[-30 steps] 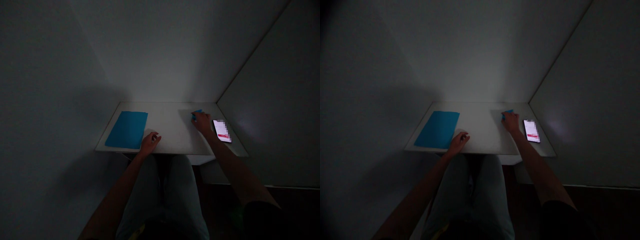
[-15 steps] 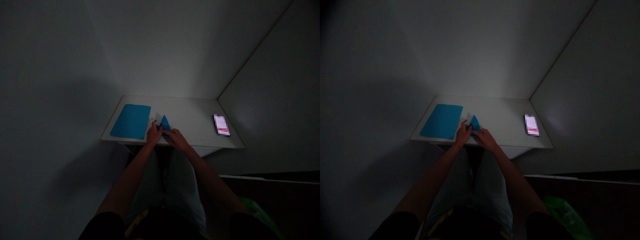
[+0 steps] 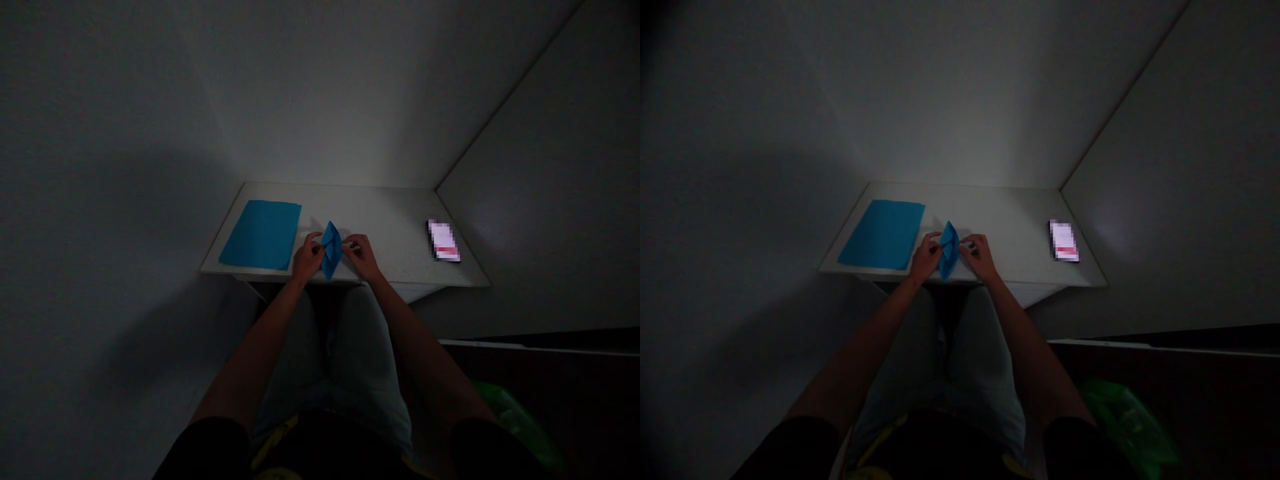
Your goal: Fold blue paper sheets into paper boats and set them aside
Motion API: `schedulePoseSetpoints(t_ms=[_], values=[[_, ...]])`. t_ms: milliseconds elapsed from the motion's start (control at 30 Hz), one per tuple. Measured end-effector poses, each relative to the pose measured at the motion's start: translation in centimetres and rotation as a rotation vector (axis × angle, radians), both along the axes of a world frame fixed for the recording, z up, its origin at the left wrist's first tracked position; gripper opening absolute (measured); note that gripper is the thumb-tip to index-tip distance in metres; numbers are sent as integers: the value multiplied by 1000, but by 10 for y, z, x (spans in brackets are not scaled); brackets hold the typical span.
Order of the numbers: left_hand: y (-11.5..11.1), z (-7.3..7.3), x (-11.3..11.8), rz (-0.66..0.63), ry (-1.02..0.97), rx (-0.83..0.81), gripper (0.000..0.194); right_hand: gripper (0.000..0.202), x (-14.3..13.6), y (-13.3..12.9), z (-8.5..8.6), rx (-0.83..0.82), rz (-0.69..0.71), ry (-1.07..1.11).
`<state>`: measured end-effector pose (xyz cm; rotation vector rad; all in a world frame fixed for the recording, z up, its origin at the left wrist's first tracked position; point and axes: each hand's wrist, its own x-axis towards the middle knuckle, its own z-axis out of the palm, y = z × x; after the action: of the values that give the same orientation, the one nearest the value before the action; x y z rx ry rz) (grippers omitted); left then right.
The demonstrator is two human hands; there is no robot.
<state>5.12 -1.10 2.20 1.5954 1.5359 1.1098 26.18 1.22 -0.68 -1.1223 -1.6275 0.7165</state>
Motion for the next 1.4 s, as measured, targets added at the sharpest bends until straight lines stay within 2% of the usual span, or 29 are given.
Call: schedulePoseSetpoints(t_ms=[133, 267, 367, 467, 533, 733, 867, 1000, 1200, 1300, 1400], values=[[0, -3, -2, -54, -55, 22, 42, 44, -5, 1, -2, -140, 2, 91], [3, -7, -4, -96, -99, 5, 35, 40, -6, 3, 1, -183, -35, -10], [5, -9, -5, -63, -135, 11, 26, 38, -7, 1, 5, -174, -21, -72], [6, -7, -7, -15, -114, 88, 12, 36, -7, -1, 10, -155, -16, -102], [7, -4, -8, -3, -75, 149, 7, 34, -8, -2, 12, -143, -9, -116], [11, 12, -1, -44, 115, 207, 16, 26, -12, -6, 16, -123, 62, -94], [15, 22, 10, -33, 187, 180, 15, 26, -13, -7, 17, -133, 104, -36], [17, 25, 16, -12, 240, 140, 19, 26, -13, -7, 16, -146, 112, -38], [25, 31, 14, -58, 162, 170, 7, 28, -14, -5, 14, -128, 71, -34], [27, 39, 11, -88, 114, 190, 6, 29, -12, -4, 13, -125, 33, -45], [29, 49, 7, -48, 72, 161, 9, 30, -11, -4, 12, -136, 2, -63]])
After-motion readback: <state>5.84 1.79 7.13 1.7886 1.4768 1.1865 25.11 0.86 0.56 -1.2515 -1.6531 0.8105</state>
